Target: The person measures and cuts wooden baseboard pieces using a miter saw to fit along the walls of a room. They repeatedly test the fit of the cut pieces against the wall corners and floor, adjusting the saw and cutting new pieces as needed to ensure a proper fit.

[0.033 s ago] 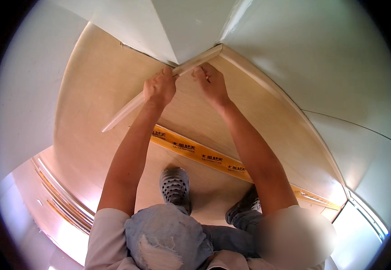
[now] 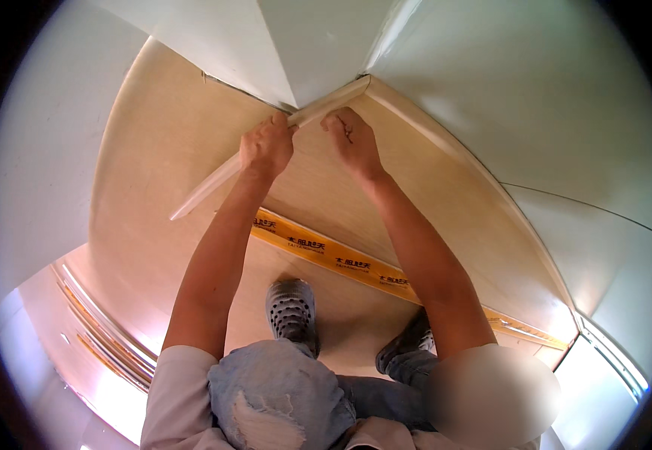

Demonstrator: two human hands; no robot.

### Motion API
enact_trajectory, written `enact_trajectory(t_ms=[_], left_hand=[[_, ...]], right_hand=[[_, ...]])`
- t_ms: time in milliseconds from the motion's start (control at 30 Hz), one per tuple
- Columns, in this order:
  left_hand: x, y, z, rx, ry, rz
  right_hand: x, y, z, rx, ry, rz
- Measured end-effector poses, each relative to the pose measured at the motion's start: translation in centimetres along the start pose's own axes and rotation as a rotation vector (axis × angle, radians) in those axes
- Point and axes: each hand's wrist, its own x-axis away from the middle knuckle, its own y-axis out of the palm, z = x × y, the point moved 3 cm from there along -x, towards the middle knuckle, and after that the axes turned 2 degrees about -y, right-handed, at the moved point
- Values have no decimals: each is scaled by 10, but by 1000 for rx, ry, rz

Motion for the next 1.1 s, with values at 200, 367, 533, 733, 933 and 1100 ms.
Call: enact_trajectory(t_ms=[200, 367, 533, 733, 933, 1100], left_hand=[[2, 0, -9, 24, 97, 77], [19, -1, -18, 41, 242, 15], [16, 2, 10, 79, 443, 45], [-4, -3, 3, 151, 477, 398], [-3, -9, -46, 541, -64, 712], [-39, -9, -67, 563, -52, 640]], right_hand=[[24, -15, -22, 171, -109, 88], [31, -32, -57, 614, -246, 45], [40, -32, -32, 1069, -274, -142], [40, -41, -5, 1105, -193, -53], [32, -32, -7, 1095, -195, -16], [41, -15, -3, 1087, -188, 3]])
